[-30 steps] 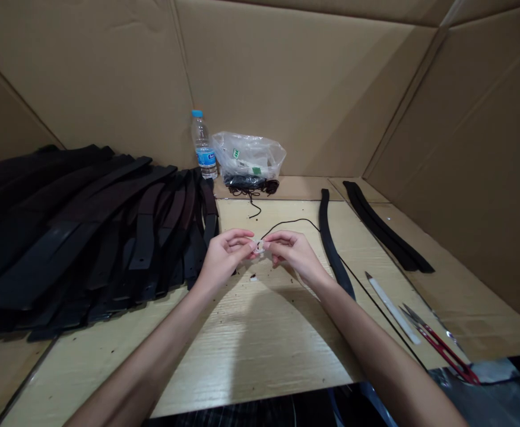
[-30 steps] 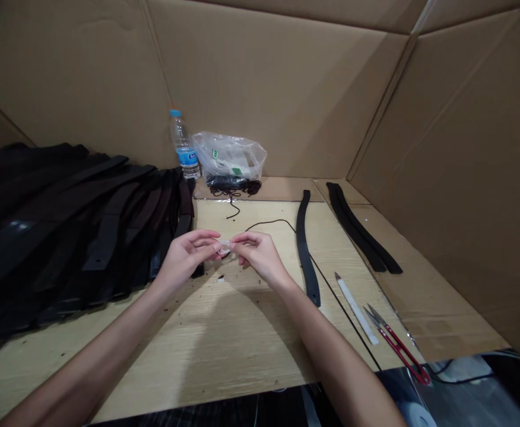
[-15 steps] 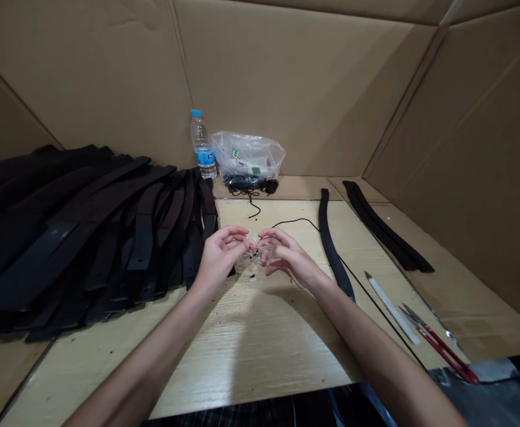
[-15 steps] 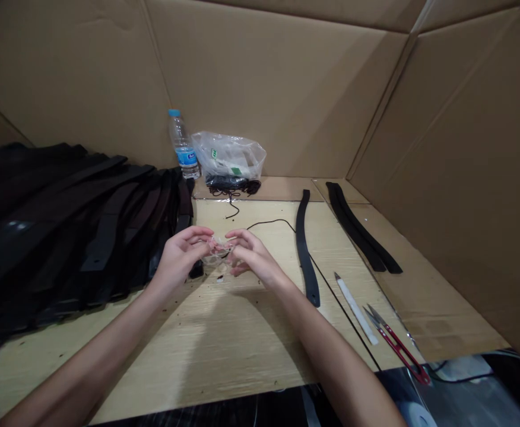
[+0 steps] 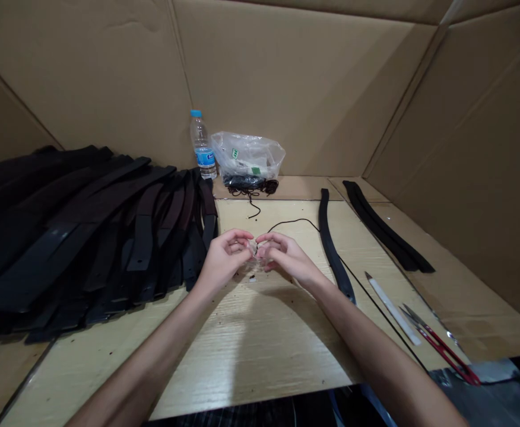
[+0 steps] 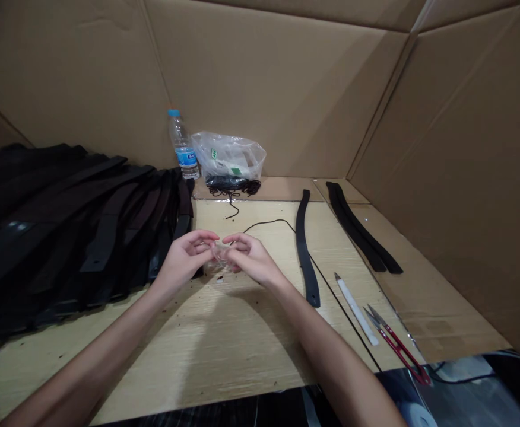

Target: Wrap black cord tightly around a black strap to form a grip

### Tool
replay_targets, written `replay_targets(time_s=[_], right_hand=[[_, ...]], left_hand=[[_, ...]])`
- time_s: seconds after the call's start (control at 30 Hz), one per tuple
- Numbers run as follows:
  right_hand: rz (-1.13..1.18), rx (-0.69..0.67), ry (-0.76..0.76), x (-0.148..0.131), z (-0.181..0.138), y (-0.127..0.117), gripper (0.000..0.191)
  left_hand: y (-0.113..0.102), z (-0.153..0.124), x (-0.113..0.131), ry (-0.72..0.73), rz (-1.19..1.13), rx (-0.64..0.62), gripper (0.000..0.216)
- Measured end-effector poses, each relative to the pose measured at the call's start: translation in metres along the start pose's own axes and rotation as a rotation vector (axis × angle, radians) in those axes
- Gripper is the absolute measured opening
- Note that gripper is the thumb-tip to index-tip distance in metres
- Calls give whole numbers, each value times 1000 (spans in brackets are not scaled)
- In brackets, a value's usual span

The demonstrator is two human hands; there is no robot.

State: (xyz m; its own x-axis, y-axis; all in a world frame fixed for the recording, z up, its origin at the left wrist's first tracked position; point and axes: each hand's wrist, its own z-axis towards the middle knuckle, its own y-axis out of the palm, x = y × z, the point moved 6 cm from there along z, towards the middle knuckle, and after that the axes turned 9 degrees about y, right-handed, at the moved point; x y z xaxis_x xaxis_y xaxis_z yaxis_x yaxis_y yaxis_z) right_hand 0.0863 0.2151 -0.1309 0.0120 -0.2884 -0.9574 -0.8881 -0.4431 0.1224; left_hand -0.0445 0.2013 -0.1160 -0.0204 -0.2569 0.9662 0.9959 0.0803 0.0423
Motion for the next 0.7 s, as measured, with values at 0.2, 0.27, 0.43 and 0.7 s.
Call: replay_targets(time_s=[0.2, 0.27, 0.43, 0.7], right_hand=[[11, -45, -9, 3, 1, 4, 43], [39, -7, 2, 3, 3, -1, 34], [136, 230, -99, -7, 0, -21, 20], [323, 70, -50, -2, 2, -18, 29]], left_hand=[[0, 0, -1, -7, 27, -8, 24], [-1, 0, -1, -15, 13, -18, 25], [-4, 1, -2, -69, -46, 12, 23], [7, -2, -14, -224, -167, -32, 16]])
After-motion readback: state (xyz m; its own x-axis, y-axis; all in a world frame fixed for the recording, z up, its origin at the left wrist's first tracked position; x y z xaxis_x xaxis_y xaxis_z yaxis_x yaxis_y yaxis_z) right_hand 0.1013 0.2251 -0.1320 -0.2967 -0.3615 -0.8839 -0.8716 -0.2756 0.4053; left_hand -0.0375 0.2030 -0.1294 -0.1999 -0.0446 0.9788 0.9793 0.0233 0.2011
